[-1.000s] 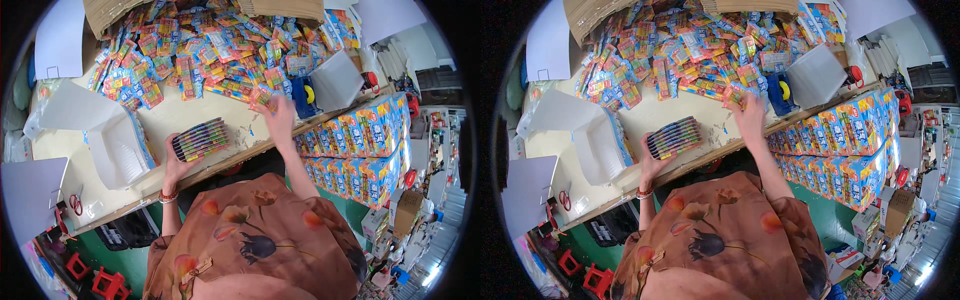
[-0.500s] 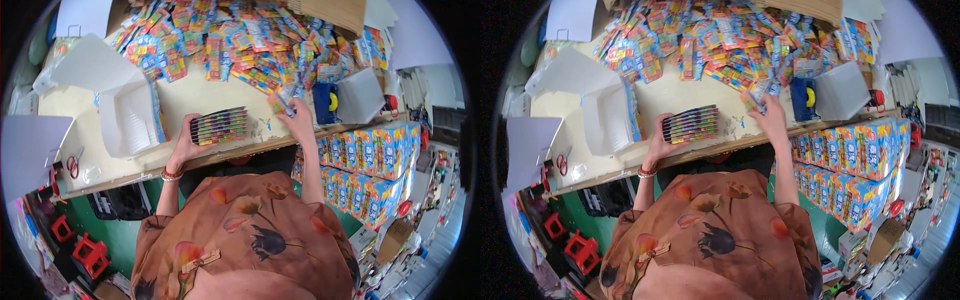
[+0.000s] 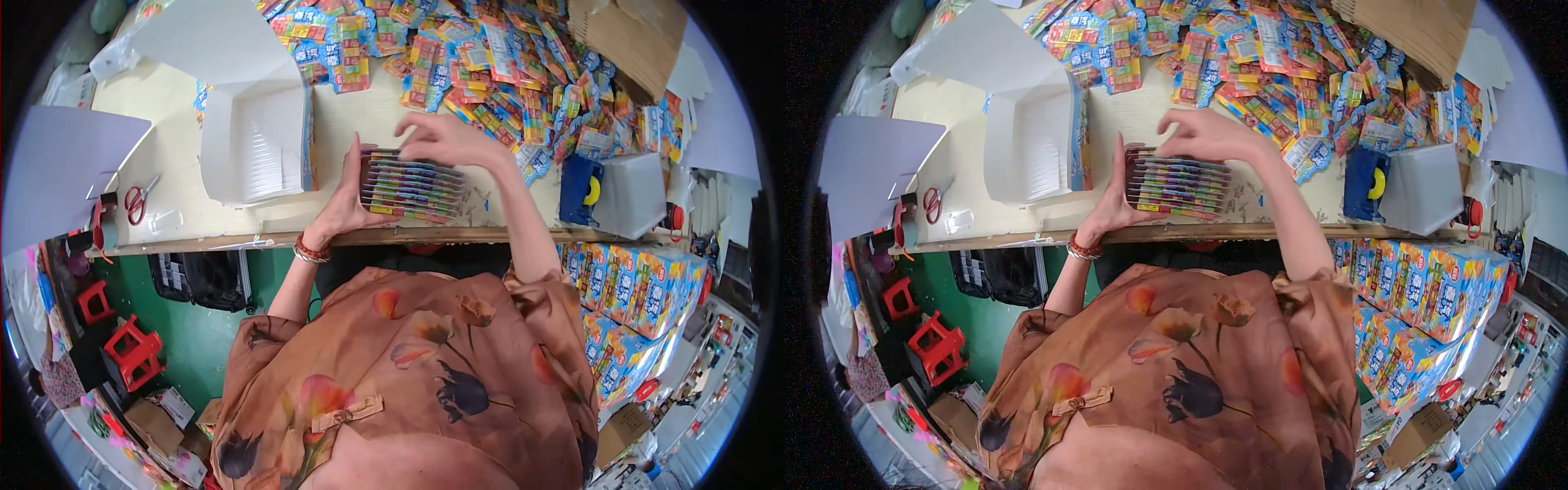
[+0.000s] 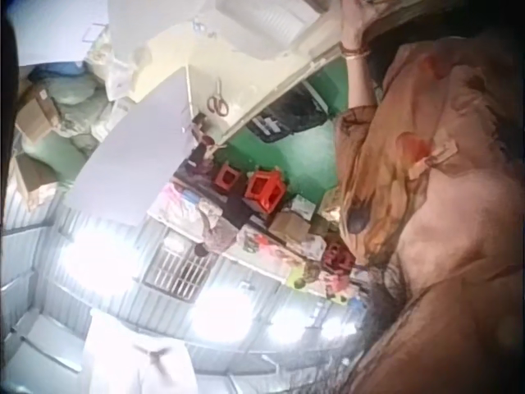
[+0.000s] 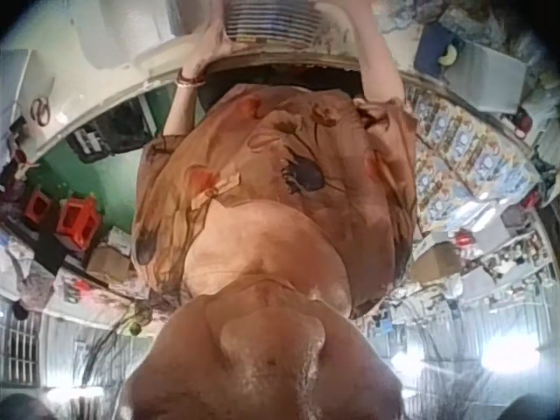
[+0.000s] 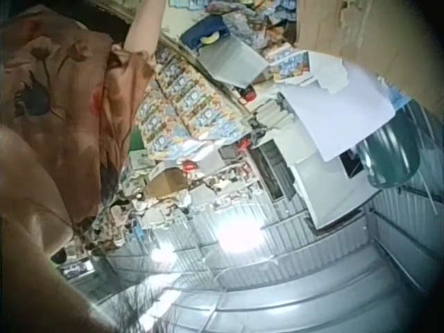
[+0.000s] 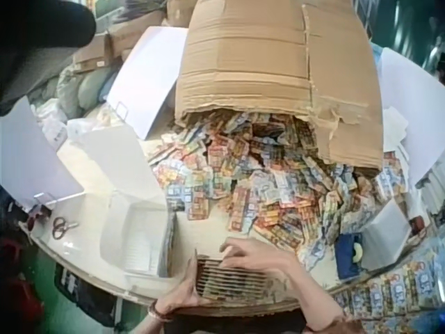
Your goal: Packing individual colorful food packets into retail-sized boxes on a workbench.
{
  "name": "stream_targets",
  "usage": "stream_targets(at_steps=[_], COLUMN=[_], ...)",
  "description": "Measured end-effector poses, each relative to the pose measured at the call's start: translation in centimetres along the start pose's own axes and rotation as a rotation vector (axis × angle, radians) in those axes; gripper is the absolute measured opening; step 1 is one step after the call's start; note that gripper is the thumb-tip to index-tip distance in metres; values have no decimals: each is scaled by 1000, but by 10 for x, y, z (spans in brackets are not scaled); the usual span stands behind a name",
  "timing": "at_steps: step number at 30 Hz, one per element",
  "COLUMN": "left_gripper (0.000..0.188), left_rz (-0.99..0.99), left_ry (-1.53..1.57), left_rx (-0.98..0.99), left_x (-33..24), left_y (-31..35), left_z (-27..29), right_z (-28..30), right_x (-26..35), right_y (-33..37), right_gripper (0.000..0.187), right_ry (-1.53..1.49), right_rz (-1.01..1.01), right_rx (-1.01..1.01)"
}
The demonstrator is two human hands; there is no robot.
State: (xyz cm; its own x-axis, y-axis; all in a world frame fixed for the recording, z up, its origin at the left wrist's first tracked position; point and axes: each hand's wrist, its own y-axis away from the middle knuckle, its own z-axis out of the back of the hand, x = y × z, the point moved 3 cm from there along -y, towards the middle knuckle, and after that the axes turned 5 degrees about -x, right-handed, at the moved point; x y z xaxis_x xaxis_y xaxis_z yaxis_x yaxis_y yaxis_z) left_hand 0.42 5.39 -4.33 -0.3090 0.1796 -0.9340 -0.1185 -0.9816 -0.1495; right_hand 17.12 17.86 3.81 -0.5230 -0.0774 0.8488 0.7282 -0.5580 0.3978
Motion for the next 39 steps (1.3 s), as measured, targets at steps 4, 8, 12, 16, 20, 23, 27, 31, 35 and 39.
stream_targets(at_steps=[4, 8, 12, 16, 20, 23, 27, 31, 35, 39], left_gripper=[135, 133, 122, 98, 89, 86, 89, 93, 92, 86], left_rz=[-69, -49, -71, -86, -161, -179, -230, -159, 25, 111], left_ry=[-127, -89, -90, -76, -99, -132, -148, -305, -351, -440], left_rx=[23, 47, 62, 88, 36, -59, -191, -261, -222, -151], left_x=[-8, -9, -13, -18, -33, -57, -112, -125, -84, -58], left_y=[-6, -11, -14, -14, 2, 15, 20, 16, 15, 11], left_z=[1, -1, 1, 3, -1, 14, 93, 196, 250, 236], right_z=[8, -59, -85, -89, -87, -79, -67, -61, -69, -95], right_x=[-77, -93, -69, -88, -92, -58, 35, 110, 89, 53], right_y=[32, 54, 60, 55, 61, 63, 37, -32, -78, -89], right_gripper=[43, 87, 82, 66, 60, 59, 58, 55, 71, 75], right_ry=[-437, -429, -702, -944, -930, -932, -821, -716, -60, -30], right_rz=[118, 315, 391, 343, 347, 384, 546, 679, 325, 162], right_rx=[-229, -509, -786, -855, -876, -781, -643, -519, -724, -511])
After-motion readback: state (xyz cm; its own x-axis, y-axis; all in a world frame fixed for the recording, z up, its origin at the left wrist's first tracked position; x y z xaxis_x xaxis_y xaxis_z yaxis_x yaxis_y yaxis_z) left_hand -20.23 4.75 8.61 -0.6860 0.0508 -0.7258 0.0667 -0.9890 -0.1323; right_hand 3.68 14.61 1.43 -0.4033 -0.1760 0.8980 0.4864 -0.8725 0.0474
